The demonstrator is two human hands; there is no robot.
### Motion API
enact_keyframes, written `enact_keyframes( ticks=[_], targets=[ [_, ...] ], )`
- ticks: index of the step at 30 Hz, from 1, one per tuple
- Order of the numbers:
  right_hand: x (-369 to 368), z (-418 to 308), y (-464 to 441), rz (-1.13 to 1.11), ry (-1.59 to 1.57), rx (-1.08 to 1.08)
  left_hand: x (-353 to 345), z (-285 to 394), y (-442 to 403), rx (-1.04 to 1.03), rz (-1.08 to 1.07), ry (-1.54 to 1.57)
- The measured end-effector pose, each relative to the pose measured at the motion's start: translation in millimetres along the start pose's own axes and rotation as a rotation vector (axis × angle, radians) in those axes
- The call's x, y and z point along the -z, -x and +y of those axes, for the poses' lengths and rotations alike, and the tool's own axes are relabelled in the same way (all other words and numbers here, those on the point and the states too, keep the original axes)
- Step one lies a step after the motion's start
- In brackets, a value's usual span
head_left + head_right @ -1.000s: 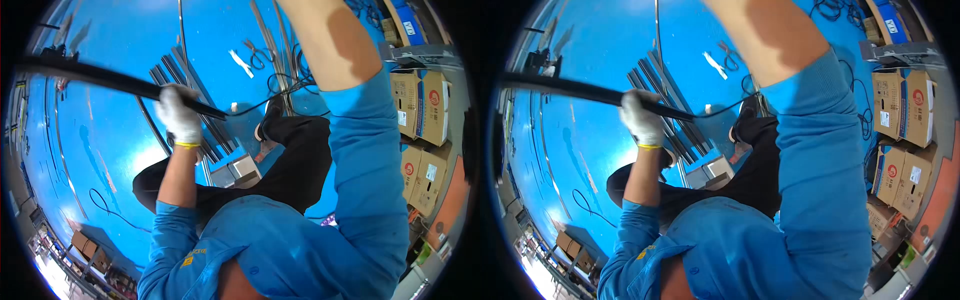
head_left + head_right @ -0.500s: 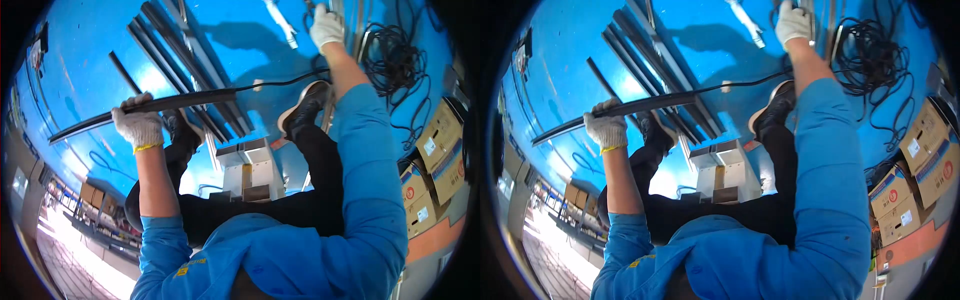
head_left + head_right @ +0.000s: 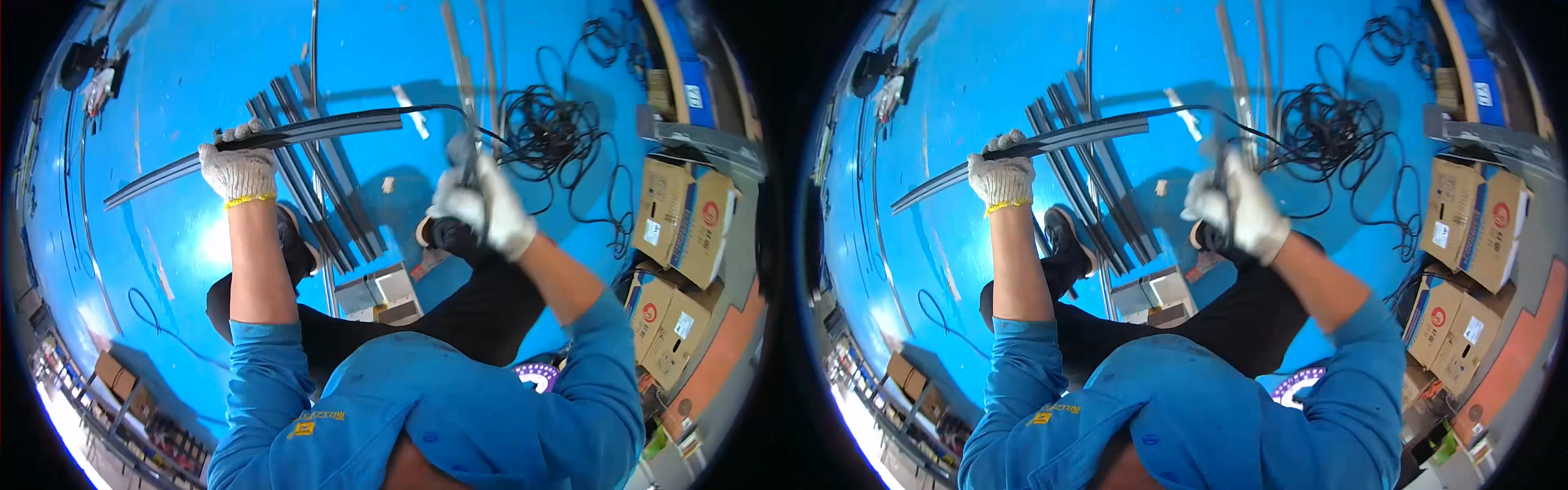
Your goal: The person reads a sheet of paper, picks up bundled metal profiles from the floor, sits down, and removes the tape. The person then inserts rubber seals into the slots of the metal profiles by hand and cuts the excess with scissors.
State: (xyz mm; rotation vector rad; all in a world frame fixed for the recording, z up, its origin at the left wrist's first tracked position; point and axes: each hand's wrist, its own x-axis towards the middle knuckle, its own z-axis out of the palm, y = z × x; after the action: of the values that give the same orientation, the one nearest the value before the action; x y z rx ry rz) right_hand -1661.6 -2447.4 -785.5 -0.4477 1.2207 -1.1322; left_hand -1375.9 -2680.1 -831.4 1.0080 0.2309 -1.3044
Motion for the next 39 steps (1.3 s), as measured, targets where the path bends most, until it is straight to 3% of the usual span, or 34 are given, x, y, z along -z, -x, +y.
enact_keyframes(
  ticks=[3,4,6,11,15,19,22,23,26,27,28,30,31,33,37,39],
  targets=[
    [-10,66,42,-0.163,-0.576,-0.083,-17,21,44,0.071,-0.146,0.134],
    [-26,67,50,-0.174,-0.56,-0.044,-21,28,62,0.079,-0.183,0.155],
    [-56,74,59,0.039,-0.894,-0.056,-20,42,98,0.053,-0.207,0.115],
    [-66,89,52,-0.124,-0.751,0.235,7,68,155,0.017,-0.261,0.092],
    [-61,84,57,-0.159,-0.669,0.247,29,73,171,-0.012,-0.262,0.169],
    [-69,68,90,-0.07,-0.526,0.07,39,76,179,-0.072,-0.193,0.161],
    [-87,58,111,0.128,0.157,0.016,49,83,151,-0.118,-0.224,0.128],
    [-81,69,104,0.118,0.152,0.0,53,90,139,-0.141,-0.235,0.111],
    [-38,113,58,-0.149,-0.402,-0.286,43,130,103,-0.212,-0.208,0.017],
    [-39,117,50,-0.152,-0.402,-0.316,47,149,65,-0.239,-0.256,-0.052],
    [-41,120,40,-0.044,0.135,-0.225,53,170,26,-0.263,-0.306,-0.122],
    [-44,125,13,0.147,1.207,0.013,54,201,-7,-0.357,-0.185,-0.396],
    [-41,132,-2,0.126,1.21,-0.01,64,217,-32,-0.355,-0.157,-0.406],
    [-28,146,-37,0.124,1.427,-0.346,87,241,-81,-0.51,-0.03,-0.777],
    [-1,183,-99,0.169,1.519,-0.424,176,222,-149,-0.461,0.12,-1.133],
    [17,200,-139,0.199,1.496,-0.363,232,191,-171,-0.272,0.174,-1.293]
  ],
)
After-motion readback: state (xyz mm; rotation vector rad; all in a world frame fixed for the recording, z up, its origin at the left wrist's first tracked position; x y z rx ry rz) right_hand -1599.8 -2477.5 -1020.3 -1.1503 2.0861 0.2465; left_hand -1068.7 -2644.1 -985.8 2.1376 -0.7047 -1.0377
